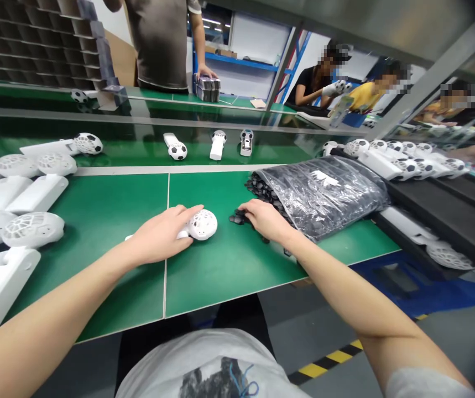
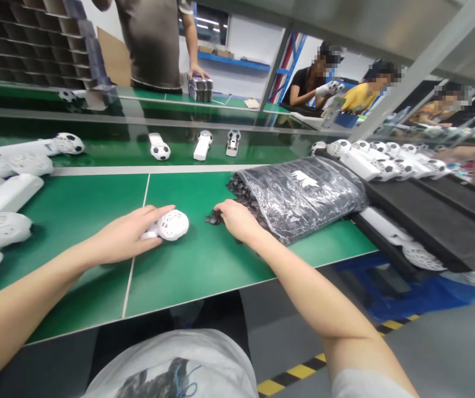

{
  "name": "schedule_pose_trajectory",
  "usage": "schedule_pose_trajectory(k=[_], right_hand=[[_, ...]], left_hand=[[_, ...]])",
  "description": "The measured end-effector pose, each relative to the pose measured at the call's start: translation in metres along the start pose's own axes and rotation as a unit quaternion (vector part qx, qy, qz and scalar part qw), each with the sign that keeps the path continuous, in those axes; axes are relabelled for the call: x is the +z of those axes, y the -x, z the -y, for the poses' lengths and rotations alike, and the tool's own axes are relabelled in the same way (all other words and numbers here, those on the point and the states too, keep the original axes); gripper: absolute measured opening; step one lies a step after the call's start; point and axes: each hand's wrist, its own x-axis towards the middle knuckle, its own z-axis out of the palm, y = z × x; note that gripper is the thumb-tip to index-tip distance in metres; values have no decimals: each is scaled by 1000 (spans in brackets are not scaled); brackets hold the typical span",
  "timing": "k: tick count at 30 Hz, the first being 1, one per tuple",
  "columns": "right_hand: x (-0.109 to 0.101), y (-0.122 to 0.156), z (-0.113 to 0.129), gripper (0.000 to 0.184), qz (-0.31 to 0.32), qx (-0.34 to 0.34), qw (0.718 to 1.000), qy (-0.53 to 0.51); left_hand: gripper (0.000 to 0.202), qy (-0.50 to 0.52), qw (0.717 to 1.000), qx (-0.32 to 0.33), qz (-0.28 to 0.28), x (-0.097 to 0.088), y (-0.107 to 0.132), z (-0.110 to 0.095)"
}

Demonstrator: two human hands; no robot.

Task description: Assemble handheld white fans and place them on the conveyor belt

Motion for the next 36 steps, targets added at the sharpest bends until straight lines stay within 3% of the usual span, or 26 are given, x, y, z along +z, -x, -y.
schedule_pose_trajectory(k=[4,7,10,15,26,32,36], right_hand=[[-5,4,4,18,-61,-22,998,2],[-10,13,21,16,-95,-53,991,-74],[-10,22,42,19,-85,-88,981,-148],[-2,27,63,23,-79,-131,974,-166],[4,24,77,9,-102,-84,966,-223],[19,19,76,3,-101,-23,940,-326],[25,15,75,8,-101,13,924,-369]], left_hand=[[63,-6,1000,-12,-12,4,-1,-6],[62,-2,1000,-3,-24,7,-4,-8],[62,11,1000,7,-19,7,-7,-6],[60,3,1000,-2,-9,6,-6,-7],[71,60,997,-9,-50,10,-5,-6],[64,75,995,-26,-57,10,-9,-6],[60,90,994,-26,-54,9,-10,-6]])
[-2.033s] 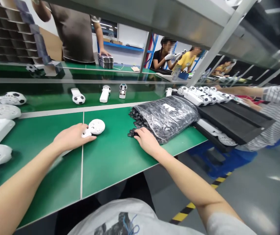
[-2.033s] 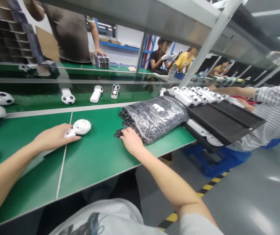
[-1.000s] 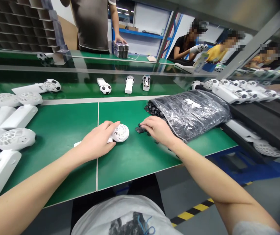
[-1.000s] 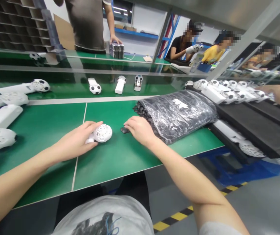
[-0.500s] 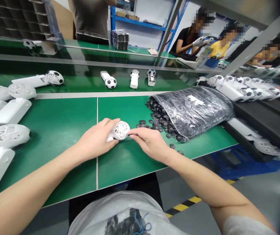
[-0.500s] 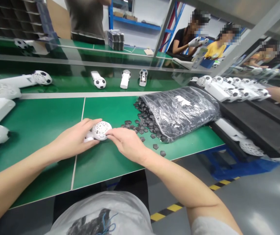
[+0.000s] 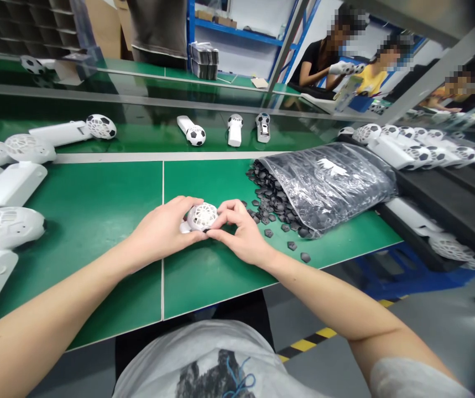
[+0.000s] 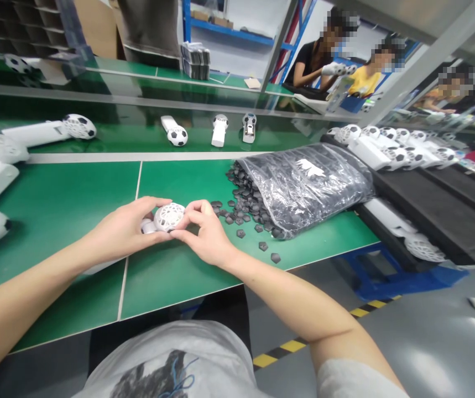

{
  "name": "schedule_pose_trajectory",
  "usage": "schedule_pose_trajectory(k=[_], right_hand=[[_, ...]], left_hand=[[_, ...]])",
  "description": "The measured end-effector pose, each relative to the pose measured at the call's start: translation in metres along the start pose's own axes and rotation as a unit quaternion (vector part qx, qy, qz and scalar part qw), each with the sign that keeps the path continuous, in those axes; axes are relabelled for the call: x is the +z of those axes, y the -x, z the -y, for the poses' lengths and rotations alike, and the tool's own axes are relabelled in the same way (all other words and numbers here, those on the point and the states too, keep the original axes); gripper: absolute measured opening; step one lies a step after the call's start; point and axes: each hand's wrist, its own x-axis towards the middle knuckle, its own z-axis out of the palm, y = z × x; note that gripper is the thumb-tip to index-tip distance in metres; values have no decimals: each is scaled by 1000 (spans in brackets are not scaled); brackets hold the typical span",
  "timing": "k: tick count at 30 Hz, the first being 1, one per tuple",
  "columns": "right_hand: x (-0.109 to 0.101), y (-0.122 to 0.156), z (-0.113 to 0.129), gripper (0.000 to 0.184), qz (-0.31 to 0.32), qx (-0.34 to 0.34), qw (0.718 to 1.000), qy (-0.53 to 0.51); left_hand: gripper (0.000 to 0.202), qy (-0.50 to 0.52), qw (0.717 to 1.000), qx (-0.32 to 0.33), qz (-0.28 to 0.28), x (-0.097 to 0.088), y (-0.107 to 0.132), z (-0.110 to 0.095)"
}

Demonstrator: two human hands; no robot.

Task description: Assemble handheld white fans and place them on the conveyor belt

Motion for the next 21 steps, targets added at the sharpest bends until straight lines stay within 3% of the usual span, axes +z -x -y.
schedule_pose_trajectory(k=[5,11,21], right_hand=[[1,-4,0,20,9,61,998,-19],[5,-1,-7,34,-4,77,997,-15],[4,1,0,40,14,74,997,-12]], left_hand=[[62,-2,1000,1,7,-2,0,1],[71,-42,999,-9,10,1,-1,3],[61,-33,999,9,9,0,1,2]])
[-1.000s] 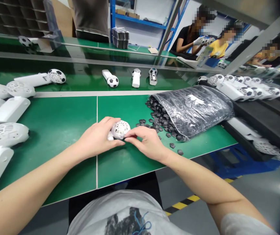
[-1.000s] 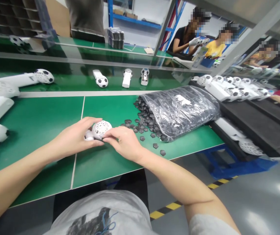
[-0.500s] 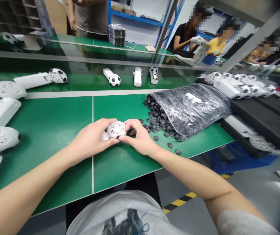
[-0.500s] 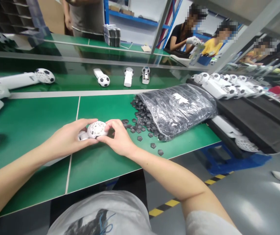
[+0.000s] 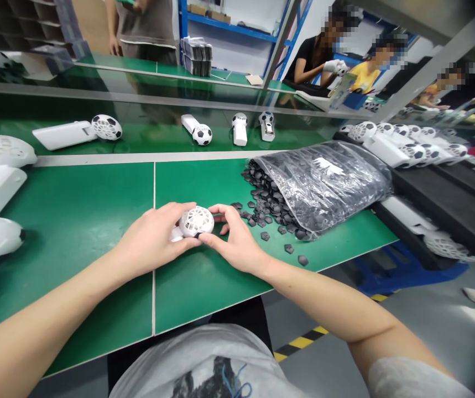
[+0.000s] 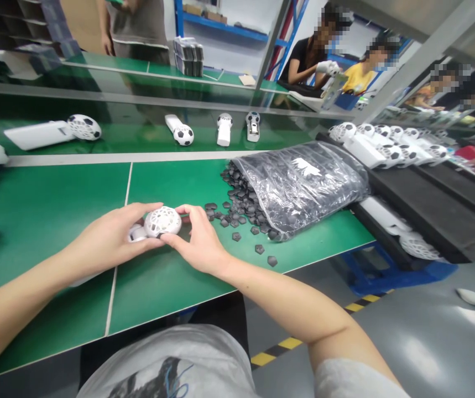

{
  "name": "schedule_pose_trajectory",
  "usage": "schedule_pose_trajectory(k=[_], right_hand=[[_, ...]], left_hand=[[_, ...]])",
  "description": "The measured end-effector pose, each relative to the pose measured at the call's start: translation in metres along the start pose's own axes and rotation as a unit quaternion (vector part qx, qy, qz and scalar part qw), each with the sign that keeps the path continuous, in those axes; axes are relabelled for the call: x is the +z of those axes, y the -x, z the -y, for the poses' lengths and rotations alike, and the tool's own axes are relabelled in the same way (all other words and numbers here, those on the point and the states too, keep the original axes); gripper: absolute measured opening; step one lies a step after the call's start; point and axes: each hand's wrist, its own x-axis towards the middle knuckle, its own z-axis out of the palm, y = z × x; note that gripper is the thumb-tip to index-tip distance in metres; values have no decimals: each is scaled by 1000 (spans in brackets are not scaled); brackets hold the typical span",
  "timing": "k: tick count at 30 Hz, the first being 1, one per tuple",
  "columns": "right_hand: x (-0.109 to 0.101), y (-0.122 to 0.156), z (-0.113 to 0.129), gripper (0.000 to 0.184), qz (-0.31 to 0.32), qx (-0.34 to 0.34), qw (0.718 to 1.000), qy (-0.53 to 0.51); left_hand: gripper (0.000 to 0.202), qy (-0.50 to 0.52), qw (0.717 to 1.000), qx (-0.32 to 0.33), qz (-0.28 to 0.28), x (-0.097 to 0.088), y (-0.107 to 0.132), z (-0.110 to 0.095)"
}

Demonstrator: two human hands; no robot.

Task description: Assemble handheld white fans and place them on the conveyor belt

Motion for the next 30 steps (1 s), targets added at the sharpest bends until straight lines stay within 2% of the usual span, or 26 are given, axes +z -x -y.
schedule_pose_trajectory(k=[6,8,10,13,15,18,23,27,30], right_hand=[[4,1,-1,38,-12,-14,1000,-1],[0,-3,-2,39,-3,-14,1000,-5],[-13,-10,-5,31,22,-16,1000,6],[-42,-26,-15,15,-4,-22,991,133],[-60,-36,-26,12,-24,-4,968,248],[-73,-45,-39,10,11,17,948,316],[-73,-44,-38,10,34,-6,954,296],[-69,-35,-25,9,-2,-49,965,259],[-62,-26,-12,16,-11,-44,981,189]], left_hand=[[55,-24,999,16,-16,1,-2,-2],[54,-18,999,17,-21,1,-2,-1],[54,-7,1000,10,-14,1,-1,-1],[57,-7,1000,2,5,0,0,0],[57,-16,1000,12,15,-1,-1,1],[57,-25,999,25,12,-1,-3,4],[57,-77,995,57,-27,2,-4,8],[59,-87,993,72,-25,2,-3,10],[60,-88,993,75,-20,2,-3,10]])
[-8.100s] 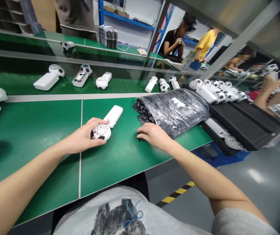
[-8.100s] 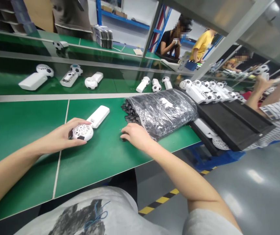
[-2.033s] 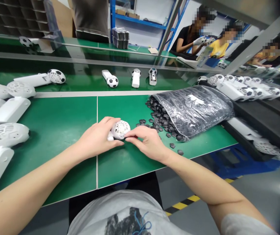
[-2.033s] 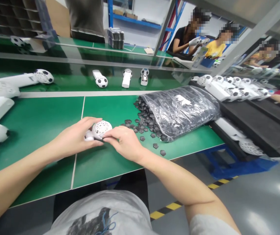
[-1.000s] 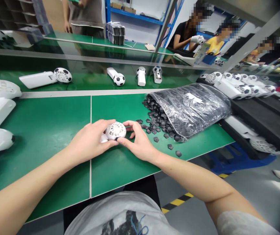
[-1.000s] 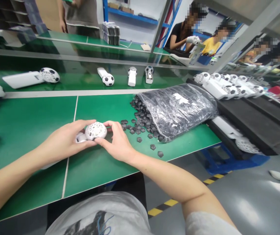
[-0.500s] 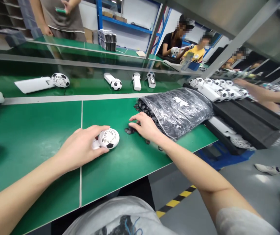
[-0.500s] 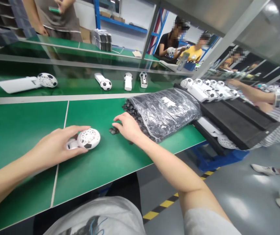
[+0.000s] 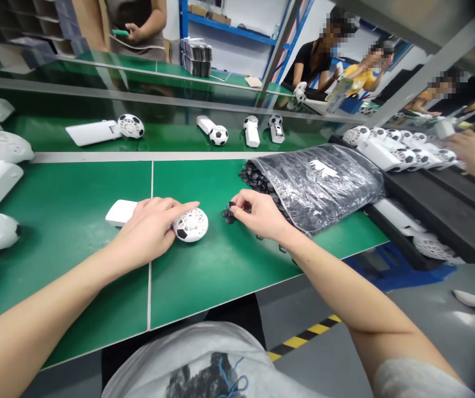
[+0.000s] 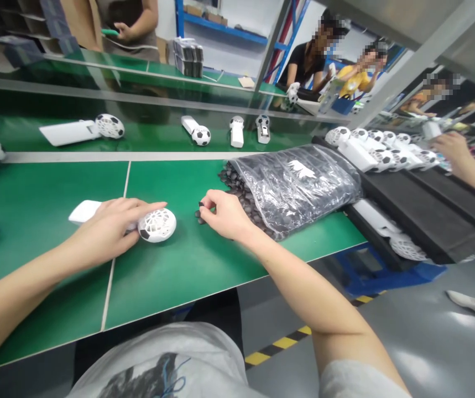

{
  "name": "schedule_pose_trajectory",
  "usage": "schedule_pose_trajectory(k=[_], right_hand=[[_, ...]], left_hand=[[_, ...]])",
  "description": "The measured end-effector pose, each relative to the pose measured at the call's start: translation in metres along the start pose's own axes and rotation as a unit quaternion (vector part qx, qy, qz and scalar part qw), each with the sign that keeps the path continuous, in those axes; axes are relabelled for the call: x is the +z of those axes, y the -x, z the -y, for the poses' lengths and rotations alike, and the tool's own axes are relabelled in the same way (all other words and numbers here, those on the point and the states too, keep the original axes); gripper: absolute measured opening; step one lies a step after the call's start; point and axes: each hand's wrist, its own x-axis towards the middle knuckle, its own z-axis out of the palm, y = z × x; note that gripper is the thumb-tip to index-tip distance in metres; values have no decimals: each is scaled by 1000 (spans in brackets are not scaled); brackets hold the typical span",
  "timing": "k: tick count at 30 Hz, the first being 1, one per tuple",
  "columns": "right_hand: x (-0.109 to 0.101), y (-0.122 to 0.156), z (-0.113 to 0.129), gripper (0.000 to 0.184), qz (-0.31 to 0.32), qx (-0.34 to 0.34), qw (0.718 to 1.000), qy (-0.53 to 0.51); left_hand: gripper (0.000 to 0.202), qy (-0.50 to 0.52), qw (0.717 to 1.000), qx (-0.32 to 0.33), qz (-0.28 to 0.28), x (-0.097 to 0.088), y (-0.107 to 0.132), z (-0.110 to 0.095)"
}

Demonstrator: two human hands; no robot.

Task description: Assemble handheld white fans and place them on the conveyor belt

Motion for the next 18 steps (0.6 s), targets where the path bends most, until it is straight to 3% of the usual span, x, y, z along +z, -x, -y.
schedule_pose_trajectory(k=[3,6,8,11,14,18], right_hand=[[4,7,16,21,10,-6,999,-31],[5,13,28,3,48,-34,996,-66],[5,15,33,15,87,-66,992,-68],[5,19,38,12,100,-99,990,-27],[6,23,40,7,93,-63,993,-39],[9,26,42,18,113,-59,989,-81]], left_hand=[[60,1,1000,5,-4,0,0,1],[60,3,1000,20,-1,-1,1,2],[59,3,1000,24,2,-2,0,3],[59,0,1000,11,5,-2,0,3],[61,3,1000,0,12,-3,1,1],[64,11,1000,3,22,-5,4,-2]])
